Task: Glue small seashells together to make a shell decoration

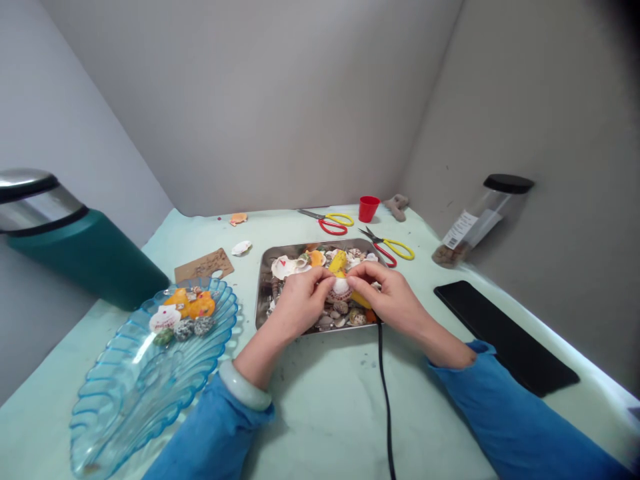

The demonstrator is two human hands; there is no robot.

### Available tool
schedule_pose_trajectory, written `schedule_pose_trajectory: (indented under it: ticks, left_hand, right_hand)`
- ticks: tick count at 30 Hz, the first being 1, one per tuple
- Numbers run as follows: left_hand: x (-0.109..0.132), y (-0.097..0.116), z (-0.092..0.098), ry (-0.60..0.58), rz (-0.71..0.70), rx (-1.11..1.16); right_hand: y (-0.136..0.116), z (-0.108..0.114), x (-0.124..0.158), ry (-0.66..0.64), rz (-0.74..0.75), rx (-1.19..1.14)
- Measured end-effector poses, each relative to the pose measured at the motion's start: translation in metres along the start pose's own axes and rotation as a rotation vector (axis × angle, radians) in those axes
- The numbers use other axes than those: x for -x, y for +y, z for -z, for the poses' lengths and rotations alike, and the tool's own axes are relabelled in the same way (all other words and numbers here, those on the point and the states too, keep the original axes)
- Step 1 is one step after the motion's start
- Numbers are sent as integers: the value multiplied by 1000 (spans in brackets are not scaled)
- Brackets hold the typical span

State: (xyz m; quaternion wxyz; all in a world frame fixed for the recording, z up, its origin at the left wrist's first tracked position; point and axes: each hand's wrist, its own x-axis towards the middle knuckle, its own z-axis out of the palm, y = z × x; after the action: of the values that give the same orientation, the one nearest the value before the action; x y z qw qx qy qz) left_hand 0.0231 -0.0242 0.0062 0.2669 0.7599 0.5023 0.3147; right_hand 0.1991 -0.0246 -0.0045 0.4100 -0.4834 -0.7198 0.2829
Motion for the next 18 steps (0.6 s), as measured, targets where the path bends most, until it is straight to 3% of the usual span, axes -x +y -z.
schedule_pose_trajectory:
  ticks: [13, 18]
  left_hand:
    - [0, -1, -1, -17, -17, 28]
    - [-1, 2, 1, 25, 19, 22]
  right_hand:
    - [0, 1, 0, -23, 89, 77]
    - [1, -1, 0, -8, 47, 19]
